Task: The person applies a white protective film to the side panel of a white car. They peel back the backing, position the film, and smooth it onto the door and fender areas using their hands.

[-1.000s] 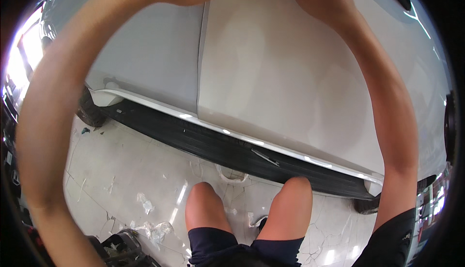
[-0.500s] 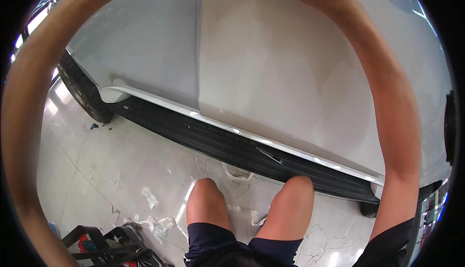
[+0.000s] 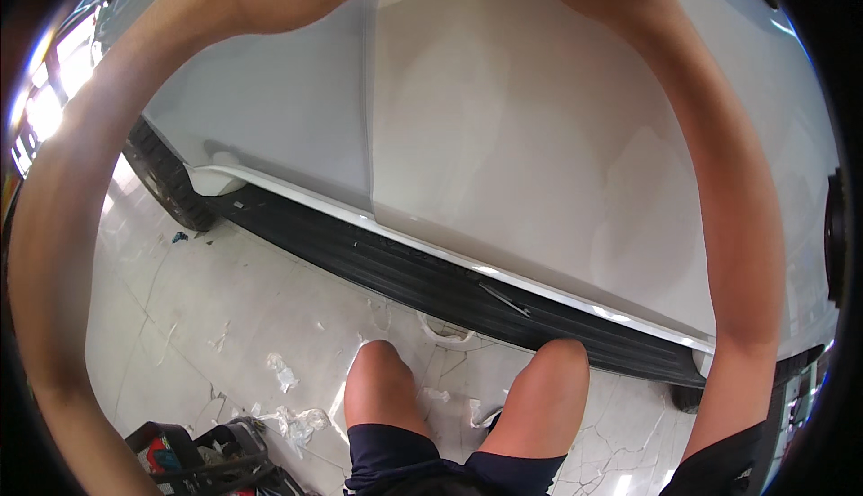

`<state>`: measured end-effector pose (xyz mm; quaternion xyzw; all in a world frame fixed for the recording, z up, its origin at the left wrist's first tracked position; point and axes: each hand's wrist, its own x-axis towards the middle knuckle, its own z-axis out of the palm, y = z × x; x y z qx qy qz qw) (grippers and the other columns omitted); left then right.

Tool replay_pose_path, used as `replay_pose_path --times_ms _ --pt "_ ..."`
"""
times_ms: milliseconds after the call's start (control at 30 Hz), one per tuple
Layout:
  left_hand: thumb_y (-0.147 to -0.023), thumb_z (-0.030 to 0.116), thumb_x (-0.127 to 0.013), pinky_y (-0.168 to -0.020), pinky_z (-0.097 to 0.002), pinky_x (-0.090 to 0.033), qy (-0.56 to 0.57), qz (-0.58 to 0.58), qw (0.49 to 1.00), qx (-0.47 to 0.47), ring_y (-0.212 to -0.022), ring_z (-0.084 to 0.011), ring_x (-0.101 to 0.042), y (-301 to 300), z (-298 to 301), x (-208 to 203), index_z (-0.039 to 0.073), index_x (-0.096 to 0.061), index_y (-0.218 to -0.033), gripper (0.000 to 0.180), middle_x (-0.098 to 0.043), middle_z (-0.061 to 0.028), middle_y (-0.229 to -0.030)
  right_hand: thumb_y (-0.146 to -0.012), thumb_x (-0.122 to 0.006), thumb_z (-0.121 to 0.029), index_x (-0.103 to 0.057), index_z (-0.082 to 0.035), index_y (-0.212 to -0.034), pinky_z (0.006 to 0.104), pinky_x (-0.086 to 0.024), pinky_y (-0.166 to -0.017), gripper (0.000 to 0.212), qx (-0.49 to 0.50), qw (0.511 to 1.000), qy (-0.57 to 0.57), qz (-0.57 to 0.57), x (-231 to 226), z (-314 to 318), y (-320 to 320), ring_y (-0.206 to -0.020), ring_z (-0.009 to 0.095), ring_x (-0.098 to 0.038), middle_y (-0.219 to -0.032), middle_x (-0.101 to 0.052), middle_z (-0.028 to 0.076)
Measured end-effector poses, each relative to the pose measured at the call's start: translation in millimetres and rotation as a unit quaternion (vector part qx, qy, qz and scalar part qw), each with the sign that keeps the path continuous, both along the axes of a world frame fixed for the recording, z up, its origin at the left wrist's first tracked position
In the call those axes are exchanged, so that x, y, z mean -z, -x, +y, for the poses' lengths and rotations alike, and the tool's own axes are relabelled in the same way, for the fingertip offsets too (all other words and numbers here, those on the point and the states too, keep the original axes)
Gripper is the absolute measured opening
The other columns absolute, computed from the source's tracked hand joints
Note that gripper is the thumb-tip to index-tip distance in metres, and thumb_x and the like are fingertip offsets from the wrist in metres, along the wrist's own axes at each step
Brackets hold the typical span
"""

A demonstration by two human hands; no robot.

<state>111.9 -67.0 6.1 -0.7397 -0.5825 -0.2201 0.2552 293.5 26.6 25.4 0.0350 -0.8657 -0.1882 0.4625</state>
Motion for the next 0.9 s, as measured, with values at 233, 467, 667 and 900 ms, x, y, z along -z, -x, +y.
replay_pose_path --times_ms 233,467,667,900 --pt "-0.101 0.037 -0.057 -0.052 -0.0372 -0.043 0.128 0.038 0.991 0.001 -0.047 -0.0208 -0.049 11 -15 -29 0.0 -0.067 -0.073 0.048 -0.053 -0.0094 -0.053 -0.087 -0.071 -0.011 -0.068 -0.004 -0.106 0.0357 -0.05 -0.065 0.02 -0.045 0.994 -0.099 -0.026 -3 26 12 -0.07 0.023 -0.064 -0.079 -0.068 0.01" --pt "-0.1 0.027 -0.055 -0.061 -0.0406 -0.047 0.049 0.053 0.997 0.03 -0.055 -0.0248 -0.056 13 -9 -14 -0.004 -0.069 -0.077 0.041 -0.059 -0.0142 -0.058 -0.072 -0.084 -0.018 -0.054 -0.009 -0.127 0.0459 -0.047 -0.087 0.063 0.173 0.964 -0.174 -0.105 3 -16 9 -0.087 0.028 -0.067 -0.099 -0.069 0.009" --pt "-0.097 0.02 -0.051 -0.064 -0.0417 -0.049 0.054 0.05 0.997 -0.003 -0.062 -0.027 -0.06 -1 -26 -5 -0.004 -0.069 -0.086 0.031 -0.064 -0.0157 -0.069 -0.071 -0.087 -0.02 -0.068 -0.008 -0.089 0.0388 -0.042 -0.087 0.029 0.155 0.965 -0.035 -0.208 -9 -23 34 -0.084 0.024 -0.066 -0.072 -0.067 0.004" --pt "-0.091 0.024 -0.063 -0.069 -0.0337 -0.049 -0.071 -0.264 0.962 -0.012 -0.077 -0.0227 -0.062 17 -28 51 0.002 -0.067 -0.091 0.023 -0.065 -0.0125 -0.081 -0.077 -0.079 -0.008 -0.061 -0.008 -0.071 0.0336 -0.038 -0.072 0.019 0.083 0.964 -0.135 -0.214 -13 5 39 -0.069 0.018 -0.05 -0.063 -0.055 0.001"
